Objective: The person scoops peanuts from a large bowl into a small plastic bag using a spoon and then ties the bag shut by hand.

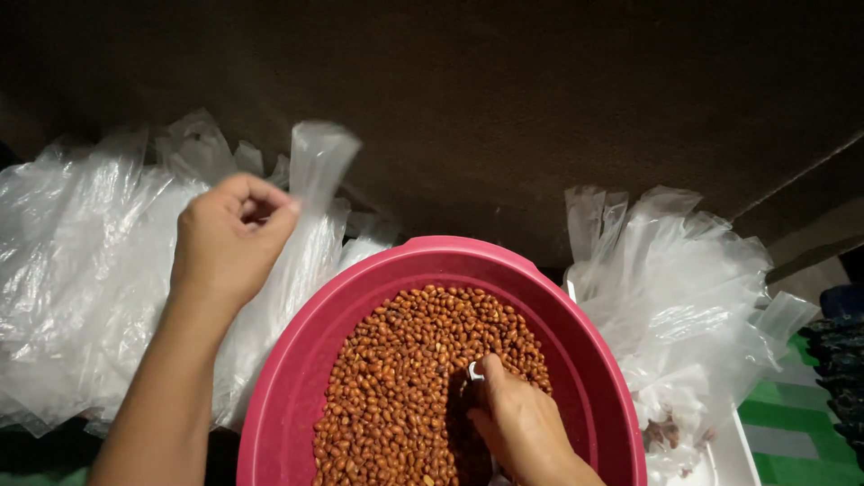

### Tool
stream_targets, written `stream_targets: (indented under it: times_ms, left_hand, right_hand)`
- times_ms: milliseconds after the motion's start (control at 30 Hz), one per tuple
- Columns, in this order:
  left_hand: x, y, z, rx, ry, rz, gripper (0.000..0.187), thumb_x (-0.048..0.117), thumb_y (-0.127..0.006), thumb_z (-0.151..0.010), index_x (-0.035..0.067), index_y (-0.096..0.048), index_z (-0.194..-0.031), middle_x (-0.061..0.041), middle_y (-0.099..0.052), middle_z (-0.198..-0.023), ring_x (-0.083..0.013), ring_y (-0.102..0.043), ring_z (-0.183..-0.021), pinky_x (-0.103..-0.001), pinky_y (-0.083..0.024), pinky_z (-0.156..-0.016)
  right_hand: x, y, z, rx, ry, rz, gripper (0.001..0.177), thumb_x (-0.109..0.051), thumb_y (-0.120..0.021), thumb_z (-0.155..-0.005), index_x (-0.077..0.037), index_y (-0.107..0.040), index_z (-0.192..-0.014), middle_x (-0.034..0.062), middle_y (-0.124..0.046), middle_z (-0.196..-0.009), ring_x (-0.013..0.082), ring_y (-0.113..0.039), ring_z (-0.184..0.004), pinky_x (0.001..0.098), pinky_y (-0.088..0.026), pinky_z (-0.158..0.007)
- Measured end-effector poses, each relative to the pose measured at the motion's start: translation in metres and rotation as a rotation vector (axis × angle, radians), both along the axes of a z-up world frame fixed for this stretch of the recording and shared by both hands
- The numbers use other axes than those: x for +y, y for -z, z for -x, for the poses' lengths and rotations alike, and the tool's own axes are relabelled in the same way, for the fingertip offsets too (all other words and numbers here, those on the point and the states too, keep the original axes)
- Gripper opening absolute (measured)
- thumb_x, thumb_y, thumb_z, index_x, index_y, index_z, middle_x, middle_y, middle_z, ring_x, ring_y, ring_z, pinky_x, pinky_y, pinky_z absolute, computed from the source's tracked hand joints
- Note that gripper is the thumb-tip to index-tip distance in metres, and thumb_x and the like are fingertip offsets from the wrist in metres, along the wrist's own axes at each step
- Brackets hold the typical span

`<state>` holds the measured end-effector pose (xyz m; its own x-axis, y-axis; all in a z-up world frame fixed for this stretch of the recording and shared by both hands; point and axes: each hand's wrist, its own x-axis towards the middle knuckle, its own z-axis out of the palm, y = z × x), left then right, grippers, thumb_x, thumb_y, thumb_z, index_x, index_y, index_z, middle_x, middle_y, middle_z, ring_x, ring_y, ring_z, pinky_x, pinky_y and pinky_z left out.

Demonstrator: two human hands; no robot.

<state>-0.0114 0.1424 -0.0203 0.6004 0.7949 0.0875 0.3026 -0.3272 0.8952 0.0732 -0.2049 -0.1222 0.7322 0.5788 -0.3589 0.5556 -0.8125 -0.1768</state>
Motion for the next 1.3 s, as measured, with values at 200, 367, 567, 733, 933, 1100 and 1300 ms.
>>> stream_targets:
  times_ms: [200, 367, 567, 733, 933, 1100, 1300]
  left_hand:
    - [-0.039, -0.019, -0.014, -0.47, 0.271, 0.33, 0.025, -0.004, -0.071, -0.087, 0.007, -0.064, -0.109, -0.008, -0.073, -0.086, -0.0081, -0.068, -0.076, -0.019, -0.057, -0.072]
    - [-0.069, -0.014, -0.013, -0.473, 0.379, 0.296, 0.038, -0.004, -0.075, -0.083, 0.005, -0.069, -0.12, -0.006, -0.076, -0.089, -0.0094, -0.07, -0.079, -0.02, -0.057, -0.078]
    - [-0.079, 0.005, -0.018, -0.483, 0.386, 0.259, 0.016, 0.002, -0.082, -0.081, 0.007, -0.079, -0.096, -0.003, -0.078, -0.087, -0.008, -0.071, -0.08, -0.019, -0.058, -0.079]
    - [-0.083, 0.006, -0.018, -0.438, 0.395, 0.166, 0.005, 0.008, -0.083, -0.083, 0.009, -0.079, -0.086, 0.0, -0.079, -0.082, -0.0061, -0.07, -0.076, -0.02, -0.056, -0.074]
    - [-0.085, 0.004, -0.016, -0.425, 0.504, 0.113, 0.01, 0.013, -0.07, -0.093, 0.007, -0.079, -0.094, -0.002, -0.08, -0.088, -0.0104, -0.074, -0.085, -0.023, -0.06, -0.08]
    - [-0.084, 0.014, -0.019, -0.458, 0.539, 0.055, 0.016, 0.012, -0.064, -0.098, 0.008, -0.078, -0.093, -0.001, -0.08, -0.089, -0.0101, -0.074, -0.085, -0.022, -0.058, -0.081]
    - [-0.086, 0.006, -0.016, -0.472, 0.57, 0.032, 0.018, 0.015, -0.061, -0.1, 0.009, -0.078, -0.093, -0.001, -0.079, -0.089, -0.0111, -0.074, -0.086, -0.024, -0.058, -0.082]
  right_hand:
    - [-0.007, 0.02, -0.011, -0.029, -0.095, -0.014, 0.064, -0.021, -0.075, -0.078, -0.014, -0.03, -0.123, 0.0136, -0.067, -0.106, 0.0428, -0.07, -0.083, 0.0565, -0.052, -0.064]
    - [0.002, -0.028, -0.02, 0.16, 0.154, -0.384, 0.032, -0.027, -0.071, -0.088, -0.023, -0.059, -0.117, 0.0008, -0.082, -0.101, 0.022, -0.077, -0.091, 0.0339, -0.054, -0.079]
    - [-0.001, -0.051, -0.008, 0.365, 0.292, -0.74, 0.018, -0.015, -0.066, -0.098, -0.011, -0.067, -0.081, -0.0005, -0.065, -0.067, 0.0099, -0.068, -0.06, 0.024, -0.05, -0.058]
    - [-0.004, -0.021, -0.006, 0.687, 0.295, -0.683, 0.014, -0.008, -0.06, -0.102, -0.008, -0.062, -0.088, 0.0052, -0.07, -0.073, 0.0152, -0.07, -0.054, 0.0271, -0.057, -0.052]
    - [-0.029, -0.057, -0.047, 0.646, 0.43, -0.879, 0.018, -0.014, -0.062, -0.098, 0.0, -0.071, -0.091, 0.0178, -0.082, -0.081, 0.0257, -0.075, -0.062, 0.0327, -0.062, -0.054]
    - [-0.05, -0.119, -0.055, 0.54, 0.592, -1.4, 0.018, -0.01, -0.06, -0.099, -0.002, -0.064, -0.114, 0.0163, -0.072, -0.087, 0.0171, -0.061, -0.05, 0.031, -0.055, -0.049]
    - [-0.04, -0.207, -0.049, 0.158, 0.451, -1.601, 0.014, -0.016, -0.061, -0.103, -0.013, -0.065, -0.115, 0.0122, -0.066, -0.094, 0.0101, -0.06, -0.06, 0.0202, -0.054, -0.057]
